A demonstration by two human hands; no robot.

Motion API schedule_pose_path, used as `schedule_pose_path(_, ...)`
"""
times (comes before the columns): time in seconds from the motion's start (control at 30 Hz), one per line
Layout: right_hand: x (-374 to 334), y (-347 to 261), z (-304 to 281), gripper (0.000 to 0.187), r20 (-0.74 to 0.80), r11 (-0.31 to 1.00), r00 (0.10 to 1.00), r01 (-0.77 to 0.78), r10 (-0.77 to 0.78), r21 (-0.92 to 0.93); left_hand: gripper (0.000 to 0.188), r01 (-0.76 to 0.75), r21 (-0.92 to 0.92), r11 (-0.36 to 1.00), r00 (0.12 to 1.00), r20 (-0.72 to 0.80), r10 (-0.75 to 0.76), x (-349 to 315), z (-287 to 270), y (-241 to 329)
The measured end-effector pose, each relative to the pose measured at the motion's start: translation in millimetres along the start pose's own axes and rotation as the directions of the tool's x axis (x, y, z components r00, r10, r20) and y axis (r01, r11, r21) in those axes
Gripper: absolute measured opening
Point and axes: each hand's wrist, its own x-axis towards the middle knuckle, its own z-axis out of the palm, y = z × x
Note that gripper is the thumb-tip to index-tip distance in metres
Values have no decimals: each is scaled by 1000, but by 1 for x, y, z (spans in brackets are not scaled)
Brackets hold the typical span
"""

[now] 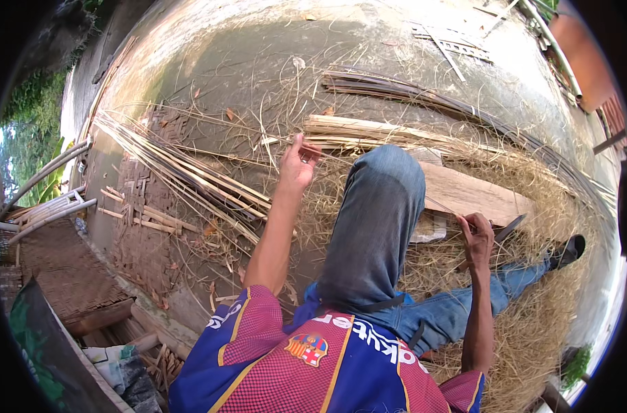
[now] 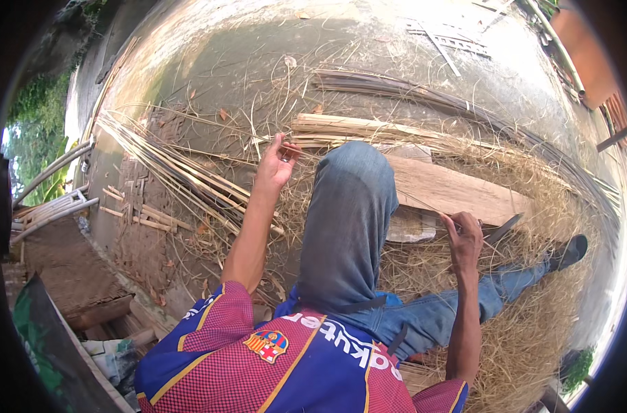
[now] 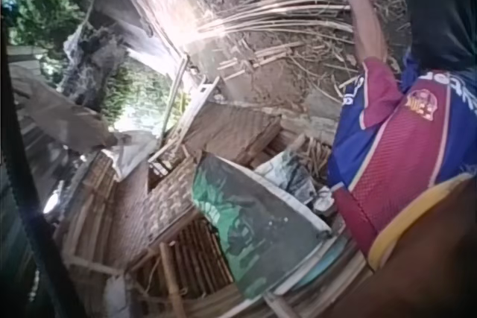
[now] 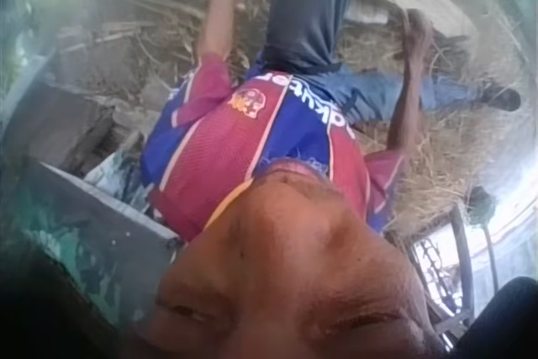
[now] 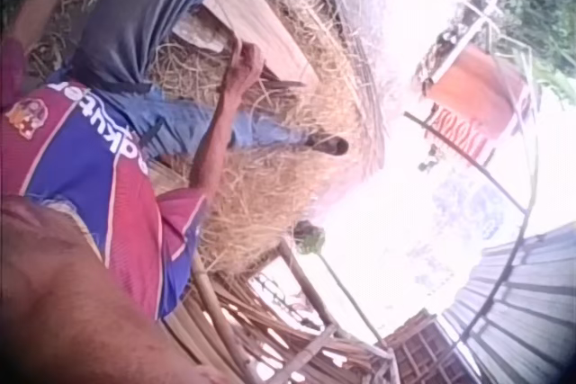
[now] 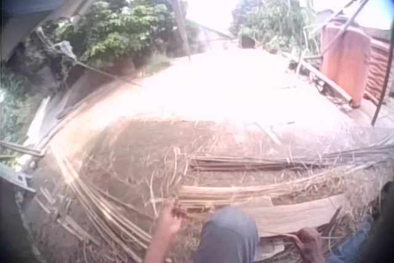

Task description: The person sits on the ground and gathers thin bamboo strips from a pile, aligns them, and arranges them into a neat bundle on their lap. The person repeatedly picks up strips, adjusts their alignment, and places them into a growing stack.

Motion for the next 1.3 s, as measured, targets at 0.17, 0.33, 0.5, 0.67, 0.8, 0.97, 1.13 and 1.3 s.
schedule_pose_path(0.17, -3, 18, 3, 26, -34, 991, 999, -34, 38, 128, 35, -166, 72, 984, 965, 219, 147, -30, 10, -10)
schedule_pose_path(0.33, 0, 9, -2, 27, -102, 993, 994, 50, -39, 105, 35, -93, 135, 986, 987, 140, 74, -32, -9, -8)
schedule_pose_path(0.5, 3, 1, -10, 28, -82, 996, 994, 76, -72, 42, 42, -47, 105, 993, 997, 65, 40, -35, -27, -13)
schedule_pose_path(0.67, -3, 13, -4, 30, -43, 995, 996, 83, -81, 50, 37, -113, -10, 994, 977, -186, 109, -25, -42, -5)
schedule_pose_path(0.8, -6, 9, -6, 30, -24, 997, 997, 71, -71, 17, 34, -120, 1, 993, 981, -151, 119, -15, -60, 7)
schedule_pose_path(0.97, -8, 11, -6, 29, -20, 998, 998, 52, -52, 35, 29, -172, 189, 967, 971, -132, 199, 4, -85, 11)
schedule_pose_path(1.13, -11, 27, -1, 29, 10, 998, 998, 55, -55, 24, 27, -236, 635, 735, 952, -2, 307, 2, -103, 19)
schedule_pose_path(1.3, -16, 25, 4, 30, 48, 994, 994, 101, -98, -51, 31, -330, 638, 696, 846, -127, 518, -6, -125, 16)
